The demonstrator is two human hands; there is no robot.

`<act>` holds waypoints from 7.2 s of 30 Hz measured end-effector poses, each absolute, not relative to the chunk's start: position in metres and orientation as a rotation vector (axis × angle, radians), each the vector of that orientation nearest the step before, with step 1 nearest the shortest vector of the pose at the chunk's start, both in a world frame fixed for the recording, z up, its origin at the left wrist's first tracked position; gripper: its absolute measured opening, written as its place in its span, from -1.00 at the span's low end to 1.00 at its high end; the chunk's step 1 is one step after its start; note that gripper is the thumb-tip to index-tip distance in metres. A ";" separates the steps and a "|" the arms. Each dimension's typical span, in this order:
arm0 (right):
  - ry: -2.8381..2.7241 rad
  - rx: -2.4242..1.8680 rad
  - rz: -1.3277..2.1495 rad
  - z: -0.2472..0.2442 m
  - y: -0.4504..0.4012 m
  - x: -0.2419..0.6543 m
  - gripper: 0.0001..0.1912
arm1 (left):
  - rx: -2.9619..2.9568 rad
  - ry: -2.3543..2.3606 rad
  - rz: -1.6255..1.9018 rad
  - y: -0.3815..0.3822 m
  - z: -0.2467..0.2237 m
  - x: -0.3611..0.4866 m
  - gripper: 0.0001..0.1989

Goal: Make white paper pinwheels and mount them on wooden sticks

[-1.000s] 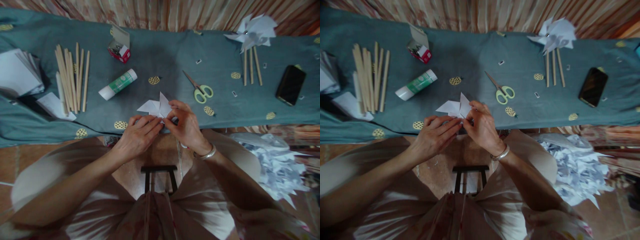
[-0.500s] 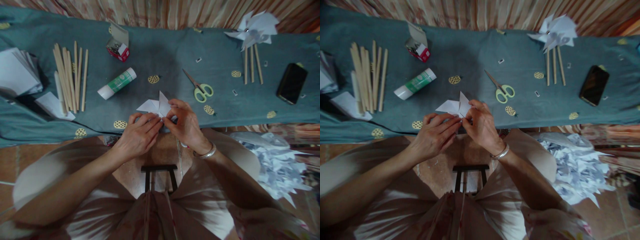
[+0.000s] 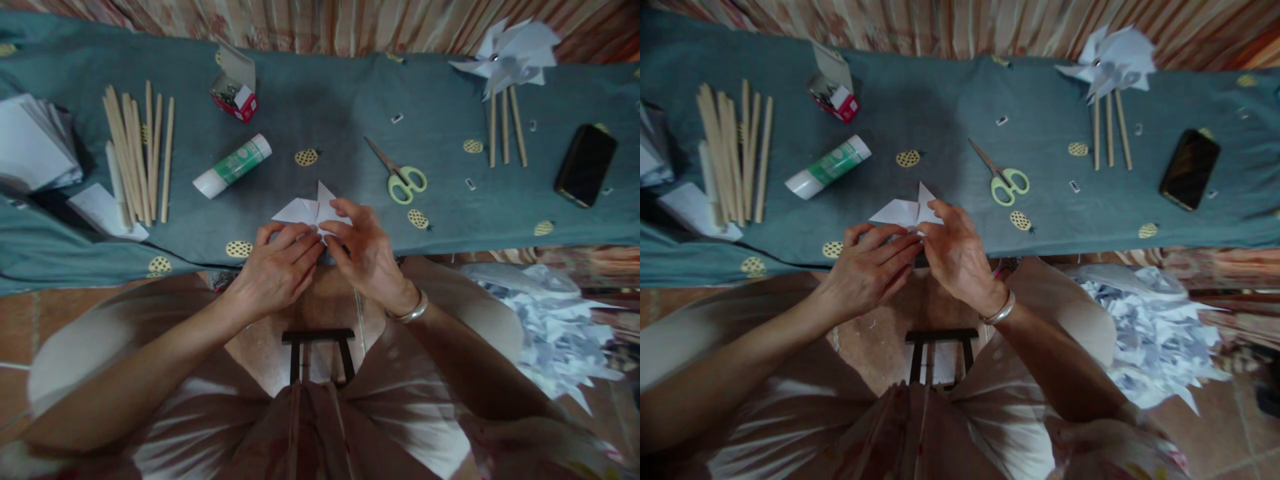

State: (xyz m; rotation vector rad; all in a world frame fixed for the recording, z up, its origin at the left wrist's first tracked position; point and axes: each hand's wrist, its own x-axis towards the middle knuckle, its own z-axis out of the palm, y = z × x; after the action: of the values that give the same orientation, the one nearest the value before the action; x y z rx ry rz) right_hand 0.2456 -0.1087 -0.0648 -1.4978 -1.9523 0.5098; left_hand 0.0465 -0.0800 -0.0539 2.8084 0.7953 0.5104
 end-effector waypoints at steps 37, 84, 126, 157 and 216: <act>-1.880 -1.553 0.430 -0.065 -0.083 0.264 -0.63 | 2.863 0.759 0.650 -0.076 -0.058 0.051 -0.69; -0.690 -1.216 1.327 -0.046 -0.066 0.249 -0.66 | 0.983 0.939 0.902 -0.037 -0.043 0.078 -0.76; -1.634 -1.266 0.869 -0.010 -0.102 0.276 -0.84 | 0.795 0.834 0.693 -0.039 -0.037 0.081 -0.90; -1.916 -1.260 0.536 -0.019 -0.102 0.274 -0.82 | 0.953 1.130 0.774 -0.042 -0.036 0.079 -0.91; -1.882 -1.312 0.475 -0.028 -0.095 0.276 -0.74 | 0.833 1.094 0.695 -0.042 -0.028 0.083 -0.93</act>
State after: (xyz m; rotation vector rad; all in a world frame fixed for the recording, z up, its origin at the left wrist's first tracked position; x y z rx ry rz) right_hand 0.2763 -0.0951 -0.0280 -1.3124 -1.8815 0.4752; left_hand 0.0834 -0.0424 -0.0284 0.8331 1.0937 0.6954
